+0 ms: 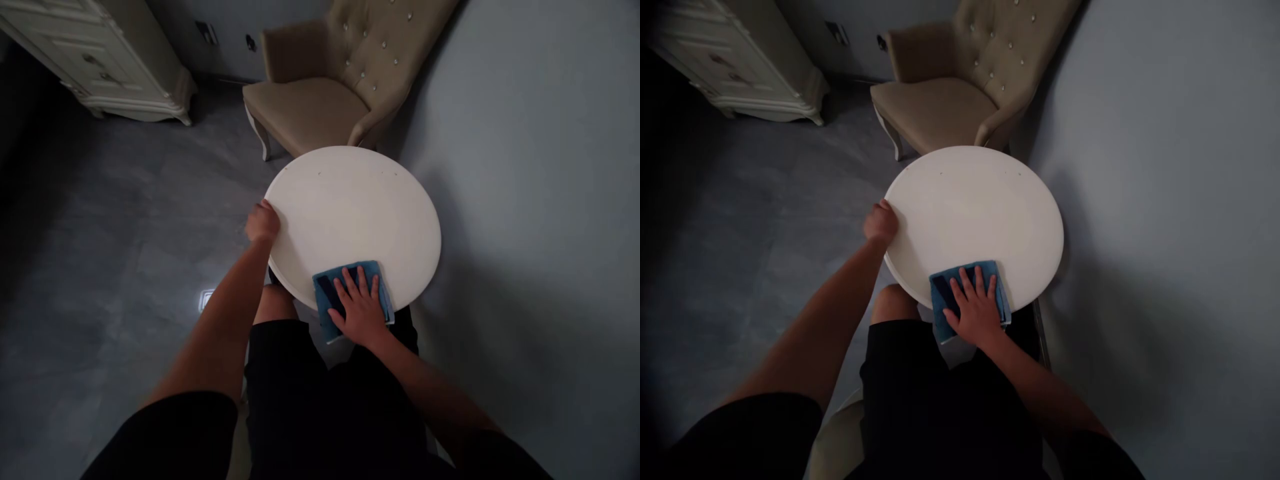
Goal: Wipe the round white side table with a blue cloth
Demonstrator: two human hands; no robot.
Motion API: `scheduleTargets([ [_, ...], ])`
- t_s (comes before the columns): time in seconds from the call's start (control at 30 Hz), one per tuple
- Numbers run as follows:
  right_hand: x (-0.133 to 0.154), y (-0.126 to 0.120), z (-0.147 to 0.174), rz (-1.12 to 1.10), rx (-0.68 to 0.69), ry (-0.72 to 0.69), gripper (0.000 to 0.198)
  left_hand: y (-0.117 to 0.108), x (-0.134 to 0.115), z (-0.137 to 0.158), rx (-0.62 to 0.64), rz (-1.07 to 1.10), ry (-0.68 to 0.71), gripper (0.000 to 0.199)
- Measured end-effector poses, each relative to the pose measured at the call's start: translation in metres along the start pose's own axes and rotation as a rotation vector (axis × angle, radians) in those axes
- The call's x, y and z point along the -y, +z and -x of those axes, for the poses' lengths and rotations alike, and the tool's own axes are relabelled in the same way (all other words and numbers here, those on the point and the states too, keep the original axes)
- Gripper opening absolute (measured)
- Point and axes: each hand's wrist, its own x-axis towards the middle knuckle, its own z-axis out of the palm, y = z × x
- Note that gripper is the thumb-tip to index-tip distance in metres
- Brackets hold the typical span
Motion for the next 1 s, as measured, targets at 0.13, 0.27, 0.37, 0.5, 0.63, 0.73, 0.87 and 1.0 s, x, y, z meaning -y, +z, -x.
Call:
scheduleTargets([
  [0.13,-0.015,-0.006,-0.024,0.016,0.034,-0.034,0.082,-0.001,0.000,0.001,-0.002,-0.007,0.009,0.068],
  [0.27,-0.060,-0.030,-0.130,0.024,-0.002,0.051,0.080,-0.002,-0.001,0.000,-0.001,-0.014,0.004,0.064],
  [0.37,-0.100,-0.047,-0.233,0.013,-0.060,0.137,0.080,-0.002,-0.002,-0.001,0.001,-0.021,0.000,0.064],
  [0.5,-0.153,-0.060,-0.360,0.006,-0.100,0.252,0.083,-0.002,-0.002,-0.002,0.009,-0.040,-0.012,0.064],
  [0.63,-0.191,-0.060,-0.437,0.031,-0.106,0.285,0.087,0.000,0.000,-0.005,0.012,-0.055,-0.023,0.065],
  [0.73,-0.196,-0.060,-0.448,0.011,-0.118,0.275,0.091,0.001,0.002,-0.006,0.006,-0.050,-0.022,0.064],
  [0.87,-0.169,-0.063,-0.405,-0.001,-0.114,0.273,0.090,-0.002,0.000,-0.003,0.011,-0.038,-0.027,0.063],
  [1.0,-0.121,-0.055,-0.312,0.004,-0.110,0.229,0.083,-0.007,-0.003,0.004,0.021,-0.026,-0.007,0.066],
])
